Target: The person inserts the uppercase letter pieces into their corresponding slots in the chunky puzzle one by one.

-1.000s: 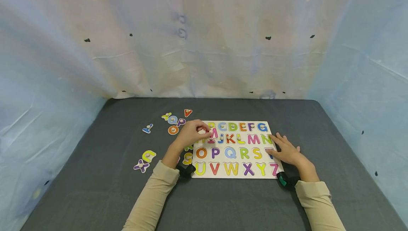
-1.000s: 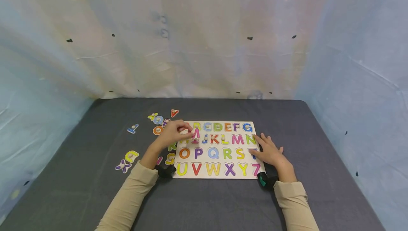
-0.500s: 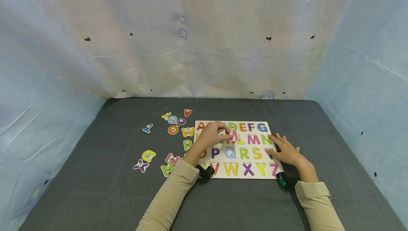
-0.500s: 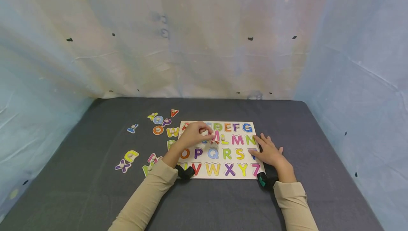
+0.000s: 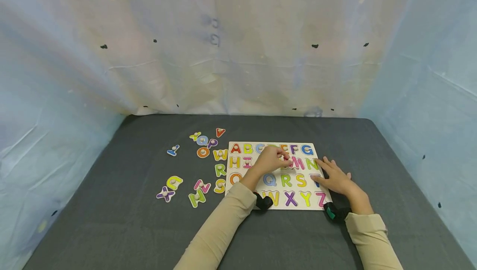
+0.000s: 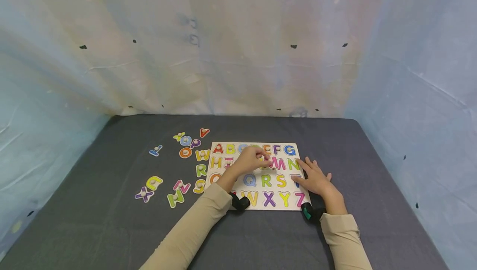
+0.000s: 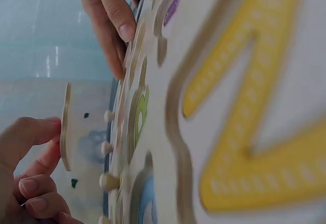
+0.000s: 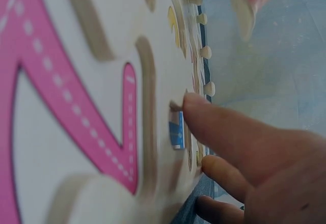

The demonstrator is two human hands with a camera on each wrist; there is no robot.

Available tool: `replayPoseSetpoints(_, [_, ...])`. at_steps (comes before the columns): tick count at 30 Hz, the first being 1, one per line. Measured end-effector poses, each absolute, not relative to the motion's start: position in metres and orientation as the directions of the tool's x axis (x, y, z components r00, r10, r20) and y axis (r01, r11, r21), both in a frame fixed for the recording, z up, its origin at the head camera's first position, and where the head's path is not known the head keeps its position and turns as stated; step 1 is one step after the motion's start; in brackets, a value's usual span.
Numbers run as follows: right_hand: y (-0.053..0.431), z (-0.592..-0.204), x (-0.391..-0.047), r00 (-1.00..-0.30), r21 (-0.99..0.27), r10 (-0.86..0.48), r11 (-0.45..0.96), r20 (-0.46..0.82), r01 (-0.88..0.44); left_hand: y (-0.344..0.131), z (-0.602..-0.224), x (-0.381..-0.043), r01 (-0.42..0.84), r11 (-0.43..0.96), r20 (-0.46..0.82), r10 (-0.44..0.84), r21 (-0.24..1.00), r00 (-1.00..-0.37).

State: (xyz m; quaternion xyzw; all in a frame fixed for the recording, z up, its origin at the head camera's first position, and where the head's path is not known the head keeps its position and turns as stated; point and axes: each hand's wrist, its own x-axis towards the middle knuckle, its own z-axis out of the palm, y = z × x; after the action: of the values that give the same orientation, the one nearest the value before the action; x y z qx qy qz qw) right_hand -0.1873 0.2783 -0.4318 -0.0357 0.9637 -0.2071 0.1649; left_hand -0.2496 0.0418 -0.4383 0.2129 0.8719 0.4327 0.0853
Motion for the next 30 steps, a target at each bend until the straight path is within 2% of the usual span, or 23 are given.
replayPoseSetpoints(5, [0.28,-0.434,-0.188,-0.944,-0.409,-0.133,0.912,-0.301,0.002,0.057,-0.437,-0.255,0.286,0.582,-0.003,0.444,0.761,-0.896])
replayPoseSetpoints(21, [0.279,-0.433,-0.188,-0.946,-0.395,-0.132,0.919,-0.297,-0.005,0.08,-0.441,-0.258,0.175,0.692,-0.091,0.33,0.7,-0.94])
replayPoseSetpoints(30, [0.278,-0.434,-0.188,-0.947,-0.401,-0.135,0.916,-0.292,-0.007,0.084,-0.446,-0.258,0.164,0.736,-0.089,0.292,0.657,-0.952])
